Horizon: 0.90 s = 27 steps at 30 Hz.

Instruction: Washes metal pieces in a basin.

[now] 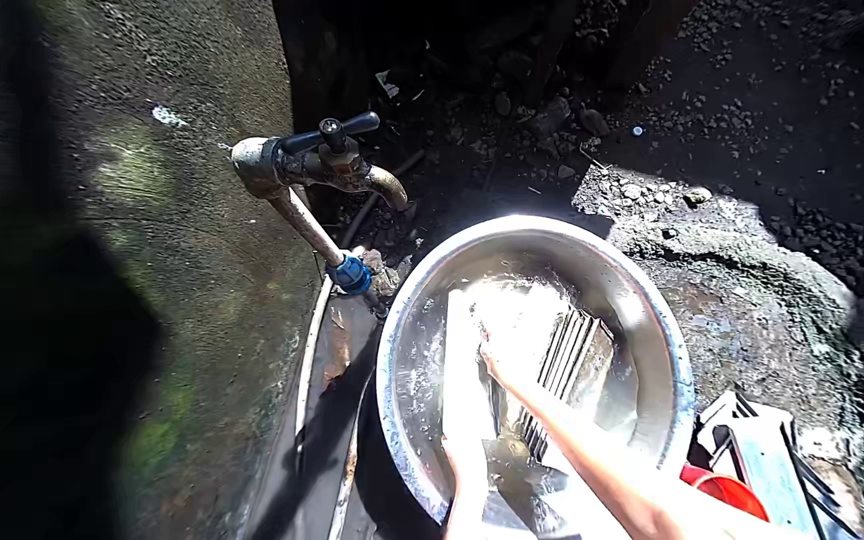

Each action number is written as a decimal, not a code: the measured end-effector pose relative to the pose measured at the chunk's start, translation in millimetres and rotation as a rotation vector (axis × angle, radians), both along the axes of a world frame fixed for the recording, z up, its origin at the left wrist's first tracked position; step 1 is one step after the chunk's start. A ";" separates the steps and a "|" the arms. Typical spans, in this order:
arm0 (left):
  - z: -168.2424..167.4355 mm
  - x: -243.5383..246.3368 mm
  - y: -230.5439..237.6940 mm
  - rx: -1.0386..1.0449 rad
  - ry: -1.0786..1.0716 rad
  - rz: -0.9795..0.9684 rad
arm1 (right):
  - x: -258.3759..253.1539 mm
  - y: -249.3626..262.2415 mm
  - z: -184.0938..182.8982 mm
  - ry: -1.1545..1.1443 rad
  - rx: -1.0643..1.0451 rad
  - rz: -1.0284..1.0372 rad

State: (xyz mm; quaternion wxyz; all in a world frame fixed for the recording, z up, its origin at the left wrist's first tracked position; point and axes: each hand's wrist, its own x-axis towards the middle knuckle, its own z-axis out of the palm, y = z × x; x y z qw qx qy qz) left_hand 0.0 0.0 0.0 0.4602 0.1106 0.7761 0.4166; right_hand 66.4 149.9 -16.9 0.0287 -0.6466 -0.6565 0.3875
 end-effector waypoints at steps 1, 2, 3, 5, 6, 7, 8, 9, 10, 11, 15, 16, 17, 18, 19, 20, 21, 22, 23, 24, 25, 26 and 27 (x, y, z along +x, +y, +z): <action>-3.8 -4.9 1.3 -0.044 0.013 -0.073 | -6.5 -15.8 4.5 0.021 -0.066 -0.031; -2.5 -10.4 5.3 -0.073 0.038 -0.127 | -8.6 -30.9 3.8 0.112 -0.092 -0.065; -0.7 -16.4 8.9 -0.055 0.083 -0.163 | -5.1 -45.8 -2.5 0.186 -0.048 -0.055; 3.4 -30.2 11.2 0.121 0.140 -0.190 | 11.4 -66.4 -12.1 0.299 0.033 0.062; 6.8 -37.4 13.0 0.244 0.104 -0.195 | 20.5 -68.7 -15.5 0.373 0.039 0.115; 8.2 -42.9 16.1 0.359 0.095 -0.200 | 28.4 -65.2 -15.4 0.464 -0.012 0.117; 9.8 -46.6 20.1 0.426 0.104 -0.181 | 34.0 -58.4 -14.0 0.562 -0.049 0.063; 13.0 -50.0 23.9 0.457 0.105 -0.166 | 37.0 -49.4 -12.5 0.640 -0.029 -0.019; 14.6 -53.7 26.3 0.482 0.116 -0.176 | 37.7 -37.9 -11.1 0.671 0.047 -0.105; 12.9 -57.5 28.6 0.495 0.152 -0.199 | 36.4 -24.6 -10.3 0.633 0.148 -0.165; 4.1 -62.0 33.1 0.218 0.310 -0.372 | 21.0 3.8 -17.1 0.119 0.326 -0.122; 1.8 -59.2 32.9 0.168 0.327 -0.396 | 15.7 -0.1 -14.8 0.016 0.303 -0.103; -6.8 -57.0 31.1 0.169 0.351 -0.396 | 11.1 -3.1 -9.4 -0.022 0.245 -0.113; -14.9 -56.6 29.0 0.197 0.357 -0.381 | 6.8 -3.2 -2.7 0.010 0.190 -0.151; -20.7 -58.0 27.5 0.233 0.337 -0.350 | 5.3 -1.2 -5.2 0.121 0.157 -0.208; -20.8 -58.4 27.5 0.259 0.281 -0.290 | 5.3 1.1 -10.8 0.285 0.149 -0.298; -17.6 -57.3 28.2 0.280 0.210 -0.217 | 5.8 2.1 -14.2 0.485 0.132 -0.404; -13.8 -55.9 29.0 0.305 0.112 -0.146 | 5.5 -0.1 -10.8 0.679 0.094 -0.488; -14.7 -54.4 28.5 0.326 -0.010 -0.083 | 3.4 -7.4 -3.2 0.817 0.100 -0.496; -16.7 -52.3 28.3 0.352 -0.116 -0.035 | -2.1 -19.2 5.7 0.910 0.159 -0.426; -16.9 -49.9 29.0 0.356 -0.179 0.003 | -9.6 -33.7 15.4 0.955 0.219 -0.290; -13.6 -46.8 29.2 0.330 -0.215 0.033 | -15.4 -48.4 23.0 0.941 0.266 -0.080; -7.7 -43.0 29.1 0.291 -0.249 0.082 | -18.5 -59.5 26.1 0.851 0.317 0.187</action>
